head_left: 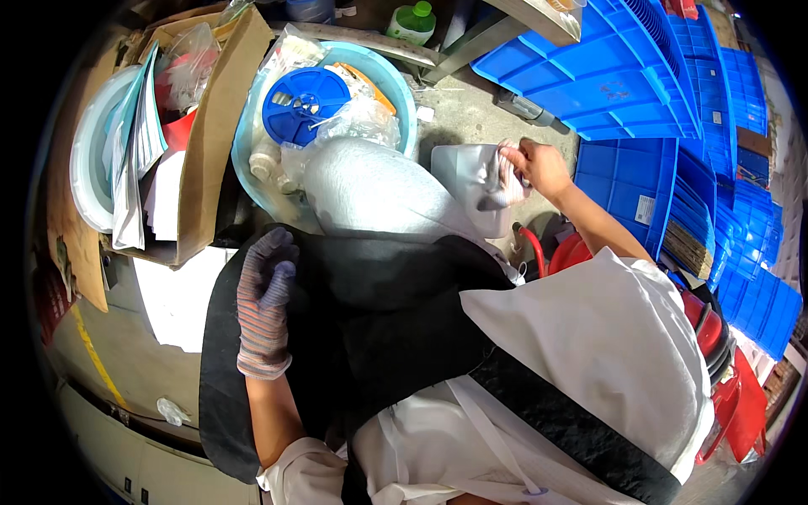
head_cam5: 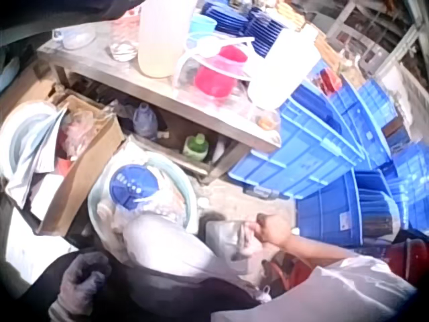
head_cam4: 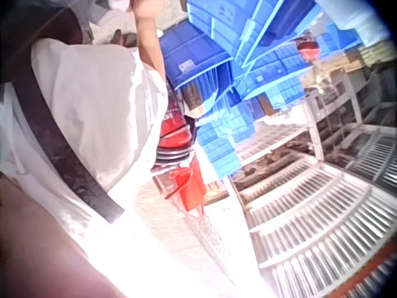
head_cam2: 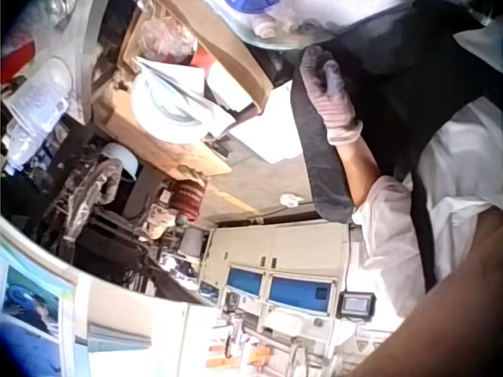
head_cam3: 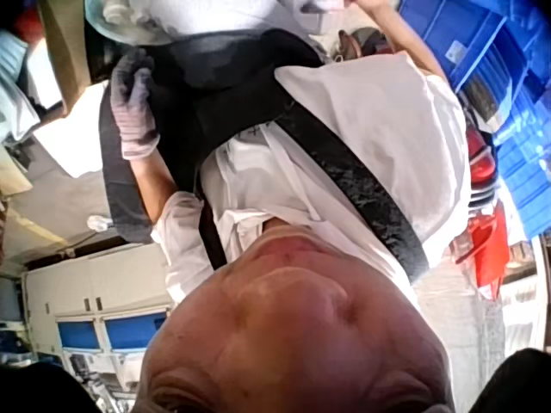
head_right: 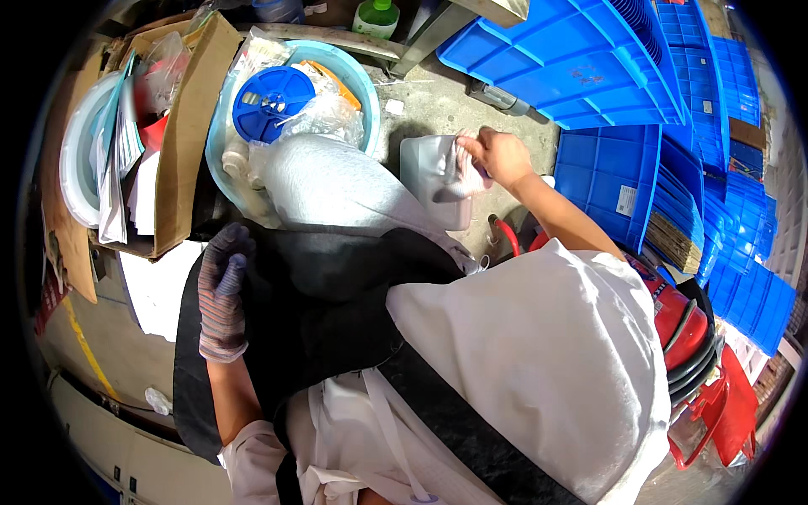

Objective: The person walks through a warehouse area and approaches a workbench. They open a large white plastic jug and pour its contents into a small cup, then transfer the liquid into a smaller bottle. The person repeats this process with another jug and bottle, then closes the containers and places them on the bench.

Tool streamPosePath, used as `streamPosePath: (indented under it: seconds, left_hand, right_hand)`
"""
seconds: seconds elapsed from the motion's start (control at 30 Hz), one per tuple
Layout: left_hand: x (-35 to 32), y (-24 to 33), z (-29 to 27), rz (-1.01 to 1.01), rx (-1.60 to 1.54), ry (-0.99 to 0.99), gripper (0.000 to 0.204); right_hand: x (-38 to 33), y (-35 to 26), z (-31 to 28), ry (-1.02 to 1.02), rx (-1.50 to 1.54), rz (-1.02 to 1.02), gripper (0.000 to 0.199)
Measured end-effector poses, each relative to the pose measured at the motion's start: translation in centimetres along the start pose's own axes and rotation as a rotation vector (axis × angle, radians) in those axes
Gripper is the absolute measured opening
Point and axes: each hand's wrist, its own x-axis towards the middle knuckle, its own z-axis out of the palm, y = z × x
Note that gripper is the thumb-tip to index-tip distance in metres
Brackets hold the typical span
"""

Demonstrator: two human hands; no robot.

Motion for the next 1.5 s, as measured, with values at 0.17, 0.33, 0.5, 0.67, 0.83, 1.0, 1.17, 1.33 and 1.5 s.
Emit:
streamPosePath:
  seconds: [0.17, 0.33, 0.5, 0.67, 0.83, 1.0, 1.17, 1.33, 1.5]
  left_hand:
    - [-0.7, -0.3, 0.0, -0.018, 0.031, -0.003, 0.039]
    - [-0.6, -1.0, -0.2, -0.034, 0.042, -0.002, 0.04]
    - [-0.5, -1.4, -0.2, -0.034, 0.019, -0.025, 0.04]
    - [-0.4, -1.1, -0.2, -0.056, 0.043, -0.033, 0.04]
    - [-0.9, -1.7, -0.6, -0.018, 0.027, -0.017, 0.04]
    - [-1.4, -1.9, -1.0, -0.017, 0.039, -0.012, 0.04]
    - [-1.6, -2.2, -1.1, -0.027, 0.03, -0.013, 0.04]
    - [-1.4, -2.0, -1.2, -0.019, 0.046, -0.024, 0.039]
    - [-0.9, -1.5, -1.2, -0.027, 0.072, -0.034, 0.038]
  right_hand:
    - [0.0, 1.2, -0.1, 0.059, 0.15, 0.128, 0.048]
    - [-0.5, 2.2, 0.8, 0.297, 0.354, -0.039, 0.023]
    - [-2.1, -0.6, -3.1, 0.169, -0.193, -0.903, 0.037]
    - [0.1, 0.6, -1.3, 0.204, -0.28, -0.867, 0.034]
    - [0.3, 1.0, 0.3, 0.037, -0.083, -0.11, 0.038]
    - [-0.1, 1.2, -1.1, -0.03, -0.226, -0.021, 0.05]
    - [-0.6, 1.1, -2.3, -0.087, -0.003, -0.601, 0.054]
    - [0.4, 1.2, -2.5, -0.059, -0.245, -0.807, 0.061]
    - [1.2, 1.2, -2.2, -0.064, -0.338, -0.711, 0.046]
